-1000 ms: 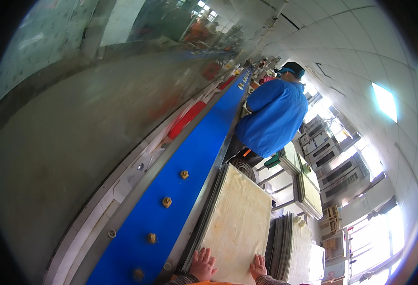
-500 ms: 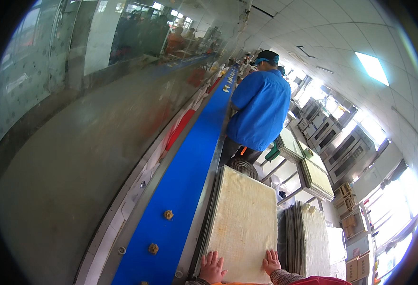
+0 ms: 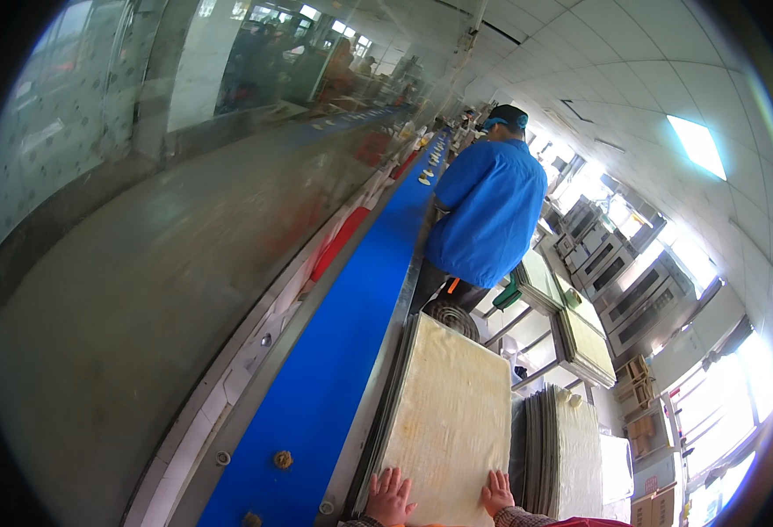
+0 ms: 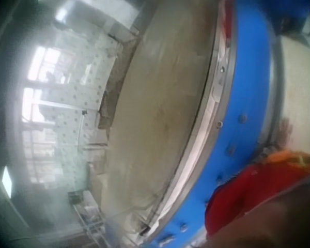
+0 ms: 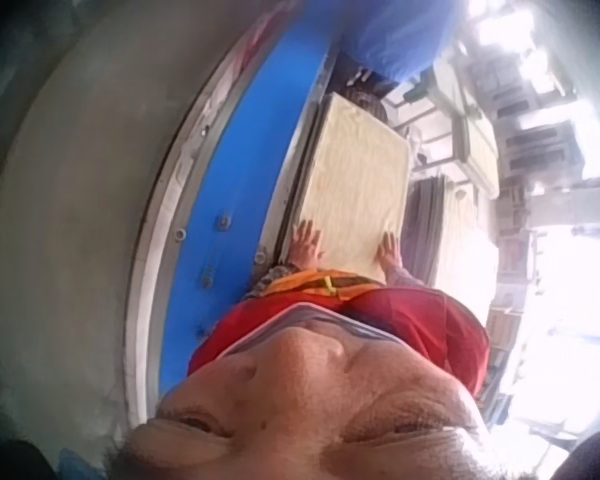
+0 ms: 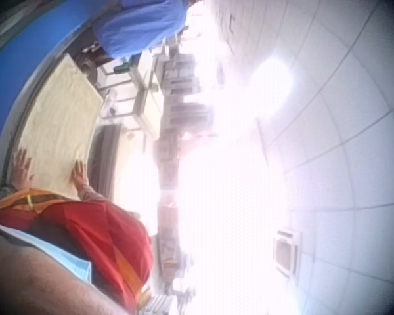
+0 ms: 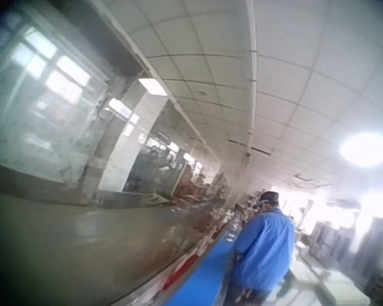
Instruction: The person fills and pleats dough buns by hand, places them on a tray, and loads the tray into a proofer. They then return to the conveyor to continue filling and shaping more buns.
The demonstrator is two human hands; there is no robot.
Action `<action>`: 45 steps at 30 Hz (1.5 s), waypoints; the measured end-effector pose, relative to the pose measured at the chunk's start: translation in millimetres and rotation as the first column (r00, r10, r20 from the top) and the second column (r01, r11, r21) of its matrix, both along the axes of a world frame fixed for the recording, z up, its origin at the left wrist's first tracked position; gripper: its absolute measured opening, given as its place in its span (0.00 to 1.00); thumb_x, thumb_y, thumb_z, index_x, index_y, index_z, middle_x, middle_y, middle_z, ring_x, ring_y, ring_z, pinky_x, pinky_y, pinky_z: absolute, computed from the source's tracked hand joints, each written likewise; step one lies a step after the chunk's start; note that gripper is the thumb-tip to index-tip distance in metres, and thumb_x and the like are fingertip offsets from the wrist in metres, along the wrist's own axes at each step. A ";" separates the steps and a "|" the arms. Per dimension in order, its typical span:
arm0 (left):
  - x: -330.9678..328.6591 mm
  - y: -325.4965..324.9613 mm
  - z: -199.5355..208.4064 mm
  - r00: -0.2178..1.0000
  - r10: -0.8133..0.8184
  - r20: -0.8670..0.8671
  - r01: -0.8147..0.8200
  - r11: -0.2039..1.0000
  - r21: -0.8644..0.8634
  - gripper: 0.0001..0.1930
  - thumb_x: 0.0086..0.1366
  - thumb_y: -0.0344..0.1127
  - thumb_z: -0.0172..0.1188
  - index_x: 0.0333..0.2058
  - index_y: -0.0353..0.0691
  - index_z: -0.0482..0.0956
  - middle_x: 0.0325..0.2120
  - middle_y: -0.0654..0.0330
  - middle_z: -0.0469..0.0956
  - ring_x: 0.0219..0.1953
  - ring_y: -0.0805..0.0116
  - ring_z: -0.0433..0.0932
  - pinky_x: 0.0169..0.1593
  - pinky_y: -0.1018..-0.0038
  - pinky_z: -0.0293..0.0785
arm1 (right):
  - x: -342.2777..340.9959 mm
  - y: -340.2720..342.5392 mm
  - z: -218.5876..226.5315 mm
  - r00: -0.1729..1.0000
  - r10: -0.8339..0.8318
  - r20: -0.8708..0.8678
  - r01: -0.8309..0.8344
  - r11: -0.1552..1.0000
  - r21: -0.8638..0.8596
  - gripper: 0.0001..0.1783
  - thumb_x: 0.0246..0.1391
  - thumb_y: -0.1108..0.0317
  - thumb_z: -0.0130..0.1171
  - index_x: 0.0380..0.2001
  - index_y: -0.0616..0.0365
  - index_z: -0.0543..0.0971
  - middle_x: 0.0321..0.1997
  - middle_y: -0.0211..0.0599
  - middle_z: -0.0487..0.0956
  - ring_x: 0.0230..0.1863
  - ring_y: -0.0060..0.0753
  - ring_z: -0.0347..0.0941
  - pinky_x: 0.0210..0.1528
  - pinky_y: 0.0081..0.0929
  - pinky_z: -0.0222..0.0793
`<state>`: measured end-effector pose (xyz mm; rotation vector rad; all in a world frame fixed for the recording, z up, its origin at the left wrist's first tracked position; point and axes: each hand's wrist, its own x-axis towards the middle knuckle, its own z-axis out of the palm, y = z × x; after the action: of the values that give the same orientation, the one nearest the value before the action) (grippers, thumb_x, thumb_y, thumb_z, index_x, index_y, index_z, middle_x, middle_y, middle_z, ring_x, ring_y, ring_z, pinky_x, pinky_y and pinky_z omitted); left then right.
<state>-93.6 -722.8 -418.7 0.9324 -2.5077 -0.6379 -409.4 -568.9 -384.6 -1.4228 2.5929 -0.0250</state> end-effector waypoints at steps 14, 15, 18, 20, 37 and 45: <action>0.6 2.0 -0.9 0.998 -0.057 0.019 0.055 0.993 0.100 0.35 0.59 0.55 0.53 0.59 0.38 0.63 0.64 0.42 0.49 0.68 0.48 0.44 0.65 0.44 0.31 | -7.0 -0.1 2.3 1.000 0.004 0.012 -0.004 0.998 0.060 0.37 0.55 0.51 0.45 0.65 0.55 0.54 0.69 0.54 0.50 0.70 0.60 0.41 0.70 0.43 0.40; 1.0 1.5 0.0 0.998 -0.060 0.029 0.057 0.993 0.100 0.35 0.59 0.55 0.54 0.58 0.38 0.63 0.64 0.42 0.49 0.68 0.48 0.44 0.65 0.44 0.31 | -7.4 0.0 1.5 1.000 0.014 0.007 -0.014 0.998 0.055 0.37 0.55 0.51 0.45 0.65 0.55 0.54 0.69 0.54 0.50 0.70 0.61 0.41 0.70 0.43 0.40; 1.8 0.6 2.5 0.997 -0.064 0.050 0.059 0.994 0.097 0.35 0.58 0.55 0.54 0.58 0.38 0.63 0.64 0.43 0.49 0.67 0.48 0.44 0.65 0.44 0.31 | -8.8 0.9 -1.0 1.000 0.015 -0.001 -0.015 0.999 0.050 0.37 0.55 0.51 0.45 0.64 0.55 0.54 0.68 0.54 0.51 0.69 0.61 0.41 0.70 0.43 0.40; 2.2 0.7 3.3 0.997 -0.063 0.054 0.058 0.994 0.090 0.35 0.58 0.55 0.55 0.58 0.38 0.63 0.64 0.43 0.50 0.67 0.49 0.45 0.65 0.44 0.31 | -9.0 1.6 -2.2 1.000 0.005 -0.006 -0.005 0.999 0.041 0.37 0.55 0.51 0.45 0.64 0.56 0.54 0.68 0.54 0.51 0.69 0.62 0.41 0.70 0.43 0.41; 0.3 2.3 -7.4 0.999 -0.039 0.017 0.038 0.997 0.066 0.36 0.55 0.55 0.58 0.57 0.37 0.64 0.63 0.44 0.52 0.67 0.50 0.46 0.65 0.43 0.33 | 1.1 0.5 -2.0 1.000 0.001 -0.005 -0.001 1.000 -0.012 0.35 0.56 0.52 0.43 0.63 0.57 0.56 0.67 0.55 0.52 0.69 0.63 0.41 0.70 0.45 0.40; -26.9 16.3 -43.8 0.410 0.368 -0.834 0.269 0.825 0.496 0.31 0.53 0.45 0.60 0.53 0.34 0.68 0.60 0.41 0.57 0.65 0.43 0.49 0.63 0.42 0.42 | 4.0 0.5 -2.1 1.000 -0.003 0.000 0.003 0.999 -0.035 0.35 0.56 0.52 0.43 0.63 0.58 0.56 0.67 0.56 0.52 0.69 0.64 0.40 0.70 0.45 0.40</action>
<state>-120.5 -706.5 -462.4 0.5294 -1.2348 -1.4600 -405.4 -568.4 -386.7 -1.4306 2.6068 -0.0710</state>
